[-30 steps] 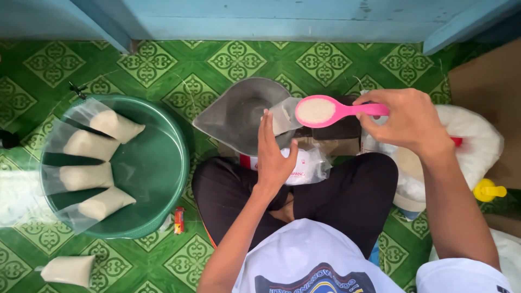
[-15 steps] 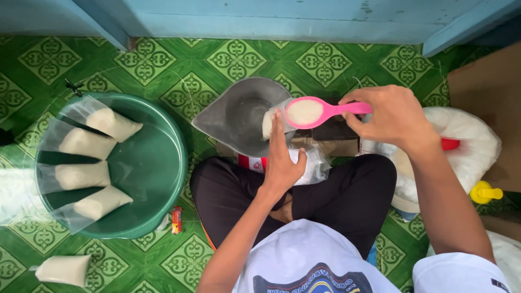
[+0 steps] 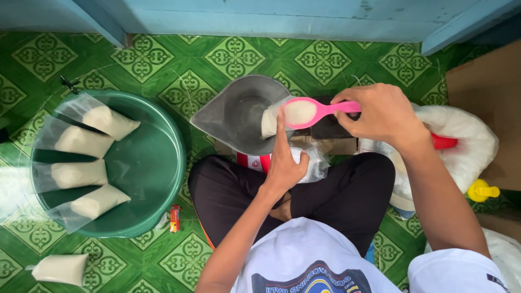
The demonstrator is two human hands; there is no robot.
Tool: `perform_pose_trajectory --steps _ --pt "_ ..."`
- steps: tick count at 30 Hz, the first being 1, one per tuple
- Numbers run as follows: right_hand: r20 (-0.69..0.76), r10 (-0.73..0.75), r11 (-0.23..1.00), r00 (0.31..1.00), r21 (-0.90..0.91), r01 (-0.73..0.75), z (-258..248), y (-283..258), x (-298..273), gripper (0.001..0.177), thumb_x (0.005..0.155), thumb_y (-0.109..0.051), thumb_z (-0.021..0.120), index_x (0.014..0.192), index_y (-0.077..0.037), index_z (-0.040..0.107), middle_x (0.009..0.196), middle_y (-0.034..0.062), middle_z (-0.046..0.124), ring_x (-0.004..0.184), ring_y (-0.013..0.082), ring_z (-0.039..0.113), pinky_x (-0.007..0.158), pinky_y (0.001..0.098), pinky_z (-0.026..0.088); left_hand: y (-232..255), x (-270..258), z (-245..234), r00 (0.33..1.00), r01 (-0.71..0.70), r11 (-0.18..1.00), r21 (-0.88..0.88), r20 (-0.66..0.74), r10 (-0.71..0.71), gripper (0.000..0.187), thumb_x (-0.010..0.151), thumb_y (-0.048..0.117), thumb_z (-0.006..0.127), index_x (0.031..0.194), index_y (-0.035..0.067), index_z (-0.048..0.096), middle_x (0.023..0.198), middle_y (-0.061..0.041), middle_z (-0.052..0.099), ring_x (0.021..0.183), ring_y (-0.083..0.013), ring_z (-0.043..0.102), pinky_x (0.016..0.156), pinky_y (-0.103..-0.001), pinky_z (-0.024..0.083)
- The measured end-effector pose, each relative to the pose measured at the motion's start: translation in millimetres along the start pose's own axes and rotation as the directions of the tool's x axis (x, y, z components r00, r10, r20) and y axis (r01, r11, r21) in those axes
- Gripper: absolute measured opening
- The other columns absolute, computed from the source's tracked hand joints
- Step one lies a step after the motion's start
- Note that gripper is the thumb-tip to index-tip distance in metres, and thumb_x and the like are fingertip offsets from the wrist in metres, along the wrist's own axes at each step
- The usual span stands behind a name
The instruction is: Manually scooping white powder from a large sack into small plastic bags using a scale for measurement.
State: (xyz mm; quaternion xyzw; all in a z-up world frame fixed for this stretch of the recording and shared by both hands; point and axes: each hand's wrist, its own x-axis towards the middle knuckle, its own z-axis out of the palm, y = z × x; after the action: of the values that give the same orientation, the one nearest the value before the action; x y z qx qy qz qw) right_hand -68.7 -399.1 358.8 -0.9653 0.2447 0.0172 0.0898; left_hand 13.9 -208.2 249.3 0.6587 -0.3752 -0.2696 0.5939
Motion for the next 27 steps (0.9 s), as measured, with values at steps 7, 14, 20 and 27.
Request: perform_pose_trajectory --steps 7,14,20,27 --pt "0.038 0.008 1.000 0.999 -0.027 -0.007 3 -3 9 0.024 0.079 -0.036 0.064 0.098 -0.025 0.073 0.070 0.0015 0.070 0.077 0.0328 0.069 0.072 0.0497 0.056 1 3 -2 1.000 -0.028 0.999 -0.023 0.004 0.028 0.099 0.077 -0.004 0.053 0.157 0.005 -0.006 0.163 -0.024 0.000 0.151 -0.0400 0.005 0.123 -0.048 0.010" --pt "0.071 0.003 1.000 0.997 -0.011 -0.003 16 0 14 0.026 0.078 -0.039 0.063 0.097 -0.025 0.074 0.075 0.0030 0.071 0.079 0.0342 0.069 0.074 0.0493 0.056 -3 0 -3 0.999 -0.049 0.999 -0.021 0.009 0.049 0.100 0.077 -0.003 0.054 0.157 0.005 -0.004 0.164 -0.022 0.001 0.151 -0.0386 0.006 0.123 -0.047 0.011" --pt "0.067 -0.003 0.999 0.998 -0.047 0.006 24 2 18 0.028 0.078 -0.041 0.061 0.098 -0.027 0.074 0.075 0.0020 0.071 0.078 0.0347 0.069 0.073 0.0506 0.056 -3 0 -8 1.000 -0.028 0.999 -0.036 -0.012 0.028 0.100 0.076 -0.001 0.055 0.157 0.004 -0.003 0.163 -0.023 0.003 0.151 -0.0384 0.007 0.124 -0.047 0.010" --pt "0.079 -0.020 0.998 0.997 -0.058 0.025 26 -4 21 0.030 0.078 -0.039 0.062 0.101 -0.024 0.074 0.079 0.0065 0.072 0.078 0.0360 0.069 0.072 0.0504 0.056 -22 -4 -15 0.976 0.076 0.996 0.041 -0.206 -0.066 0.101 0.074 -0.010 0.053 0.158 0.006 0.000 0.164 -0.021 0.004 0.151 -0.0356 0.008 0.124 -0.043 0.009"
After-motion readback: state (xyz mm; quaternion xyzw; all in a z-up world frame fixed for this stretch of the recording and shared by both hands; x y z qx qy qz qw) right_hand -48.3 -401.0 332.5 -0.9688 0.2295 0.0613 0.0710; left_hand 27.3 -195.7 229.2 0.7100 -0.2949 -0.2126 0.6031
